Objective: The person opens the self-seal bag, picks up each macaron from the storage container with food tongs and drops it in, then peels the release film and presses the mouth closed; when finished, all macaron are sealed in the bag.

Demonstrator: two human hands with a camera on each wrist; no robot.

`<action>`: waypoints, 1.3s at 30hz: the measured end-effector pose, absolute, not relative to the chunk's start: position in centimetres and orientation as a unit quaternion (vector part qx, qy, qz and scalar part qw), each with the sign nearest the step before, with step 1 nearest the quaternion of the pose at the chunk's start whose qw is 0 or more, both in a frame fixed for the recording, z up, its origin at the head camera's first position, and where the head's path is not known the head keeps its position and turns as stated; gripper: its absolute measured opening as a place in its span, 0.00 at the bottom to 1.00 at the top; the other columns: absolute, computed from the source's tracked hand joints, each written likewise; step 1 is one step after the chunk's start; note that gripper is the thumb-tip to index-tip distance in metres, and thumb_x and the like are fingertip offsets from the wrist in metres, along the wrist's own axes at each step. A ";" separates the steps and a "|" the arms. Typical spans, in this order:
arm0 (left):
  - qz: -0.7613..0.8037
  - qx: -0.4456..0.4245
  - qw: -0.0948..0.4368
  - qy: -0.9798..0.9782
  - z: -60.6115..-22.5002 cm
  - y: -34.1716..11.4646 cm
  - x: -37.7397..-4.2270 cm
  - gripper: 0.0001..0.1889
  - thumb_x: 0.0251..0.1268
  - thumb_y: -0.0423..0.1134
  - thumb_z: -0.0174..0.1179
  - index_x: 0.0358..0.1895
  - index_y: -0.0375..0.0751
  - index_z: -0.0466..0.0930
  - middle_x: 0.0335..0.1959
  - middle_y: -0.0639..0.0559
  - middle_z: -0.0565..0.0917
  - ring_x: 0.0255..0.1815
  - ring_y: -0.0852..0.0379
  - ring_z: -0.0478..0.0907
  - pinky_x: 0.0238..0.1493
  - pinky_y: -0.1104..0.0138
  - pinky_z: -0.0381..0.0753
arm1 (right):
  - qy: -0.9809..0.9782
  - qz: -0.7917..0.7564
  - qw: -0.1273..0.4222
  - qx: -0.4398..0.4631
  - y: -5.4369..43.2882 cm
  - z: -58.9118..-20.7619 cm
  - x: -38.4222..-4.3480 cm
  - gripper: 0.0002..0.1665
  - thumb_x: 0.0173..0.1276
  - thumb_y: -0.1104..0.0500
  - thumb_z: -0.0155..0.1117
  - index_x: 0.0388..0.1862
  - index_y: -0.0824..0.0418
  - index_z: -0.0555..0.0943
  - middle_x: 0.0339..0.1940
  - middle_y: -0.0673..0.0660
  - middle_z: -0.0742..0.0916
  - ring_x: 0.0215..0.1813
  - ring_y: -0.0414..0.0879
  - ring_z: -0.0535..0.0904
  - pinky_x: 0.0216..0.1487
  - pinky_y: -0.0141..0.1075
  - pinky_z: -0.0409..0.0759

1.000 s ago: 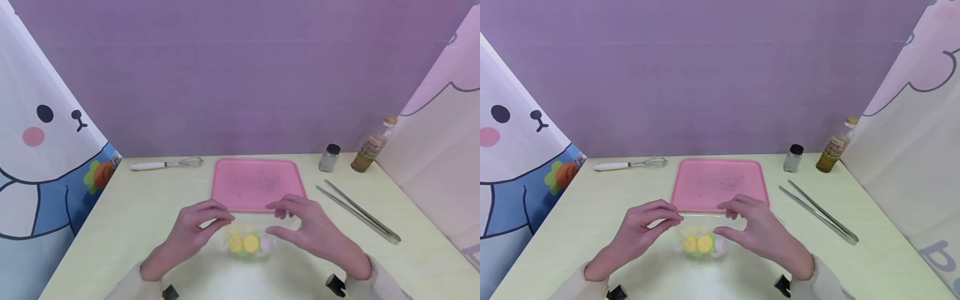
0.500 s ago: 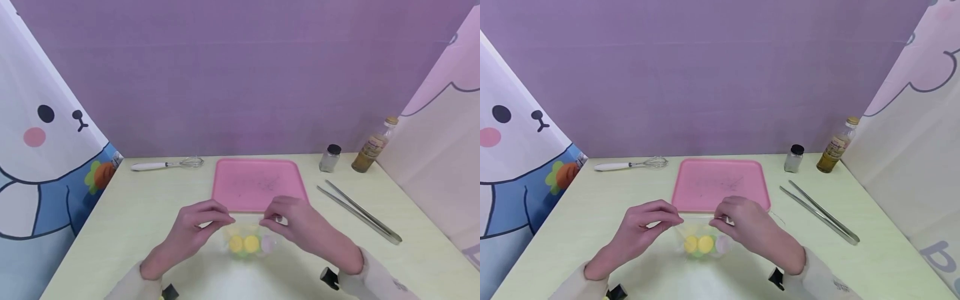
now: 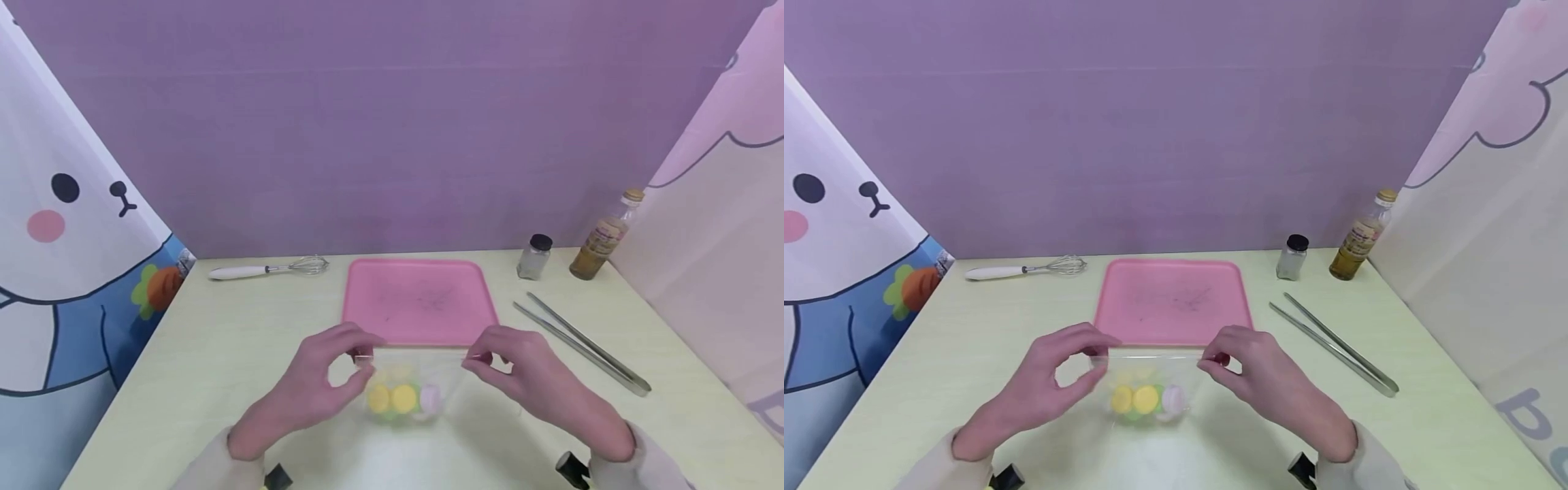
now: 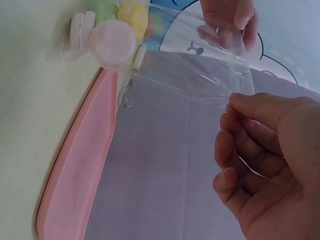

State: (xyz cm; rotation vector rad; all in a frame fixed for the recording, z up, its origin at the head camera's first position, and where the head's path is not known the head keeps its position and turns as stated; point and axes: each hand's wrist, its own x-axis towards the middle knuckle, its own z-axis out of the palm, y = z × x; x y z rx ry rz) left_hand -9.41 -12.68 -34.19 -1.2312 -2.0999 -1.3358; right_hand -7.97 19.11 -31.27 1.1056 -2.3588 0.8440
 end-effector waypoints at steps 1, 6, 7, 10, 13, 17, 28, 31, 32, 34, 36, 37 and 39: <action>-0.467 -0.428 0.177 -0.753 -34.2 -12.3 -9.3 0.16 0.61 0.32 0.71 0.51 0.46 0.83 0.37 0.61 0.80 0.38 0.61 0.79 0.40 0.69 0.83 | -0.841 0.303 0.205 0.399 19.1 -31.3 -8.0 0.13 0.60 0.65 0.76 0.35 0.46 0.84 0.32 0.35 0.83 0.33 0.30 0.78 0.30 0.20 0.71; -0.471 -0.385 0.160 -0.778 -34.5 -11.3 -9.4 0.07 0.60 0.40 0.74 0.39 0.50 0.86 0.34 0.66 0.83 0.34 0.65 0.80 0.35 0.71 0.82 | -0.844 0.302 0.207 0.393 19.2 -31.6 -8.1 0.08 0.64 0.60 0.75 0.35 0.46 0.85 0.33 0.34 0.83 0.34 0.30 0.78 0.31 0.22 0.74; -0.479 -0.380 0.159 -0.775 -34.5 -11.4 -9.5 0.05 0.61 0.39 0.74 0.37 0.50 0.87 0.33 0.66 0.84 0.32 0.65 0.80 0.33 0.71 0.82 | -0.845 0.303 0.207 0.390 19.2 -31.6 -8.1 0.07 0.64 0.59 0.75 0.35 0.46 0.85 0.33 0.34 0.83 0.34 0.30 0.78 0.31 0.23 0.75; -0.500 -0.371 0.144 -0.769 -34.4 -12.0 -9.7 0.04 0.62 0.35 0.72 0.36 0.50 0.90 0.32 0.66 0.87 0.30 0.66 0.81 0.30 0.71 0.82 | -0.848 0.311 0.202 0.379 19.5 -31.7 -8.0 0.09 0.64 0.60 0.75 0.36 0.45 0.85 0.33 0.34 0.84 0.34 0.30 0.78 0.30 0.23 0.75; -0.519 -0.362 0.105 -0.767 -34.3 -12.8 -9.6 0.05 0.63 0.34 0.70 0.39 0.49 0.92 0.35 0.66 0.89 0.34 0.64 0.86 0.35 0.68 0.85 | -0.846 0.337 0.191 0.367 19.6 -32.0 -7.9 0.13 0.62 0.63 0.76 0.36 0.44 0.85 0.33 0.35 0.84 0.34 0.32 0.79 0.29 0.24 0.76; -0.564 -0.330 0.035 -0.756 -34.6 -13.5 -9.6 0.07 0.68 0.36 0.67 0.45 0.46 0.92 0.41 0.60 0.90 0.44 0.58 0.88 0.48 0.64 0.86 | -0.839 0.391 0.170 0.339 19.6 -32.6 -8.1 0.16 0.63 0.66 0.75 0.37 0.43 0.86 0.33 0.37 0.86 0.34 0.35 0.80 0.33 0.26 0.78; -0.604 -0.219 -0.070 -0.763 -38.0 -13.3 -9.7 0.11 0.67 0.41 0.68 0.48 0.41 0.87 0.44 0.51 0.88 0.47 0.55 0.86 0.51 0.66 0.85 | -0.770 0.574 0.082 0.268 18.6 -35.4 -8.6 0.07 0.69 0.72 0.66 0.44 0.66 0.85 0.38 0.59 0.88 0.41 0.48 0.85 0.48 0.34 0.85; -0.605 -0.214 -0.067 -0.764 -38.6 -13.2 -9.5 0.09 0.66 0.41 0.69 0.45 0.41 0.87 0.42 0.51 0.89 0.44 0.55 0.87 0.49 0.65 0.86 | -0.780 0.577 0.035 0.240 18.4 -36.3 -8.5 0.09 0.68 0.67 0.70 0.46 0.64 0.85 0.42 0.58 0.88 0.44 0.48 0.85 0.50 0.37 0.85; -0.603 -0.211 -0.065 -0.766 -38.7 -13.1 -9.5 0.09 0.66 0.41 0.69 0.45 0.42 0.87 0.41 0.51 0.89 0.44 0.55 0.86 0.49 0.65 0.86 | -0.787 0.571 0.021 0.233 18.3 -36.6 -8.5 0.09 0.67 0.65 0.71 0.46 0.63 0.85 0.42 0.57 0.88 0.44 0.48 0.85 0.51 0.38 0.85; -0.606 -0.198 -0.063 -0.768 -39.0 -13.0 -9.4 0.08 0.66 0.40 0.69 0.44 0.42 0.87 0.41 0.51 0.88 0.43 0.54 0.86 0.48 0.66 0.86 | -0.804 0.551 0.005 0.224 18.2 -37.3 -8.5 0.08 0.66 0.63 0.72 0.44 0.62 0.86 0.41 0.54 0.88 0.44 0.46 0.85 0.50 0.38 0.86; -0.611 -0.181 -0.062 -0.768 -39.2 -12.9 -9.4 0.08 0.64 0.38 0.70 0.44 0.41 0.87 0.41 0.51 0.88 0.45 0.54 0.86 0.49 0.66 0.86 | -0.819 0.531 0.006 0.219 18.1 -37.9 -8.4 0.07 0.66 0.63 0.73 0.42 0.62 0.87 0.40 0.52 0.89 0.42 0.45 0.87 0.49 0.38 0.87; -0.612 -0.172 -0.061 -0.769 -39.3 -12.8 -9.4 0.08 0.64 0.37 0.71 0.44 0.41 0.87 0.41 0.51 0.88 0.45 0.54 0.86 0.49 0.67 0.86 | -0.823 0.525 0.011 0.218 18.1 -38.2 -8.4 0.06 0.66 0.63 0.73 0.41 0.63 0.87 0.39 0.52 0.89 0.41 0.45 0.87 0.47 0.38 0.87; -0.616 -0.156 -0.055 -0.770 -39.6 -12.7 -9.4 0.08 0.62 0.34 0.72 0.43 0.40 0.87 0.41 0.50 0.88 0.47 0.54 0.86 0.50 0.67 0.85 | -0.829 0.517 0.026 0.212 18.0 -38.6 -8.3 0.05 0.66 0.63 0.72 0.40 0.63 0.88 0.37 0.52 0.89 0.40 0.44 0.87 0.45 0.36 0.87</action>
